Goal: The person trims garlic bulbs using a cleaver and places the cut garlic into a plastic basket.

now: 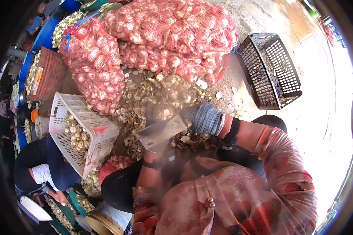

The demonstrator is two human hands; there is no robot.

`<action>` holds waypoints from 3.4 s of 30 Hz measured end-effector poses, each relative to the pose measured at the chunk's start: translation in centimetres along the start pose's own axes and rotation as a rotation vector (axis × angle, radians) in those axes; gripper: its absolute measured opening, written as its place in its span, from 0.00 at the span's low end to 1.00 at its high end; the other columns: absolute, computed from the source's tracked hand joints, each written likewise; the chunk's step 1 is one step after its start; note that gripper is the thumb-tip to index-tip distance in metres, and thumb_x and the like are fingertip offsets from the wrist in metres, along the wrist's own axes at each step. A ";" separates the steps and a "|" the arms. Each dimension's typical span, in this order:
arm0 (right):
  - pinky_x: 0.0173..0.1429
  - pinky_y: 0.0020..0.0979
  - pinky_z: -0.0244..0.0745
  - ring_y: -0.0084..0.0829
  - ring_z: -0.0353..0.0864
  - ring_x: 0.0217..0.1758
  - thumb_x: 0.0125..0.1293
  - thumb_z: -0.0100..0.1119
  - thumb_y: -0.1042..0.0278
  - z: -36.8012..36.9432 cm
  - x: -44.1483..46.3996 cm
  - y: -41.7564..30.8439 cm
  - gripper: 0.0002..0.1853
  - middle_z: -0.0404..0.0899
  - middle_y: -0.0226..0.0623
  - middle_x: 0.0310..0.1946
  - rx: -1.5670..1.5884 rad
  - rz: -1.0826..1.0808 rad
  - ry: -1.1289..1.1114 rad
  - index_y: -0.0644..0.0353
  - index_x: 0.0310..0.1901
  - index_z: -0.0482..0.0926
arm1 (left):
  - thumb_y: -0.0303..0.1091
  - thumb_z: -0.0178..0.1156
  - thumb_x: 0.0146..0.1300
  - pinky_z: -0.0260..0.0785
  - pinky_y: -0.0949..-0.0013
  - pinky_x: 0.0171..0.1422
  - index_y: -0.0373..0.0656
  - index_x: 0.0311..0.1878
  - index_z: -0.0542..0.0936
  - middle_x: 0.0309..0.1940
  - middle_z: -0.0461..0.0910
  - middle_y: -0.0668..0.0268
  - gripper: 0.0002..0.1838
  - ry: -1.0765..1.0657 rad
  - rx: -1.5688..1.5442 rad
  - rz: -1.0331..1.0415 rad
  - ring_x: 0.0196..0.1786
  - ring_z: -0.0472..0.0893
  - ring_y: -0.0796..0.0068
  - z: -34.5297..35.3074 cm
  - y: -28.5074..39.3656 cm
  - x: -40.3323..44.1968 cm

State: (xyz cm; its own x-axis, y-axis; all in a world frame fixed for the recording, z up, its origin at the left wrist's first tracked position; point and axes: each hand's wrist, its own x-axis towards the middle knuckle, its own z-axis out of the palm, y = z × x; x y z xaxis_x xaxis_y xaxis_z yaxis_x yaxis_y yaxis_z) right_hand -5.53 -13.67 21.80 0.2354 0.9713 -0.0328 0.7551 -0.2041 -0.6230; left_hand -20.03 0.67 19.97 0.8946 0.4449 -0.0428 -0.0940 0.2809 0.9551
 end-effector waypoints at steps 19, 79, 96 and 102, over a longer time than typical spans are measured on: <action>0.42 0.32 0.75 0.30 0.80 0.36 0.57 0.67 0.42 -2.6 1.2 -2.0 0.27 0.81 0.34 0.32 0.884 0.419 0.031 0.59 0.46 0.79 | 0.41 0.73 0.52 0.70 0.64 0.60 0.47 0.67 0.62 0.56 0.72 0.59 0.41 -0.087 -0.174 0.158 0.56 0.76 0.64 1.7 0.1 2.1; 0.47 0.43 0.74 0.51 0.81 0.39 0.60 0.56 0.37 1.1 0.9 7.8 0.31 0.81 0.53 0.33 0.217 0.546 -0.105 0.65 0.40 0.80 | 0.35 0.70 0.52 0.70 0.61 0.49 0.32 0.39 0.81 0.38 0.79 0.55 0.16 0.149 1.003 0.080 0.41 0.77 0.62 -1.0 -4.3 4.0; 0.35 0.44 0.75 0.49 0.81 0.31 0.57 0.64 0.57 -0.8 0.0 2.1 0.13 0.81 0.43 0.27 0.323 0.323 0.155 0.57 0.37 0.78 | 0.32 0.51 0.71 0.68 0.64 0.63 0.38 0.60 0.69 0.56 0.73 0.57 0.17 -0.062 -0.057 -0.253 0.57 0.73 0.68 -0.2 -3.4 3.6; 0.36 0.45 0.76 0.47 0.83 0.36 0.52 0.62 0.65 -2.7 -0.2 0.9 0.11 0.82 0.40 0.30 -0.077 0.168 -0.026 0.51 0.39 0.79 | 0.32 0.52 0.70 0.70 0.65 0.61 0.41 0.62 0.65 0.56 0.72 0.58 0.19 -0.008 -0.253 -0.224 0.56 0.74 0.69 -1.9 -5.7 3.6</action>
State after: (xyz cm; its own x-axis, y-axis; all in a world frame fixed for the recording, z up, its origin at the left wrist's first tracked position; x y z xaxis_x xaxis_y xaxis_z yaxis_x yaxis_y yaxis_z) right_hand -3.28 -14.32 23.35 0.3472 0.9254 -0.1521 0.7510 -0.3715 -0.5458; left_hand -17.04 2.27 13.84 0.9087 0.3415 -0.2402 0.0010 0.5736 0.8191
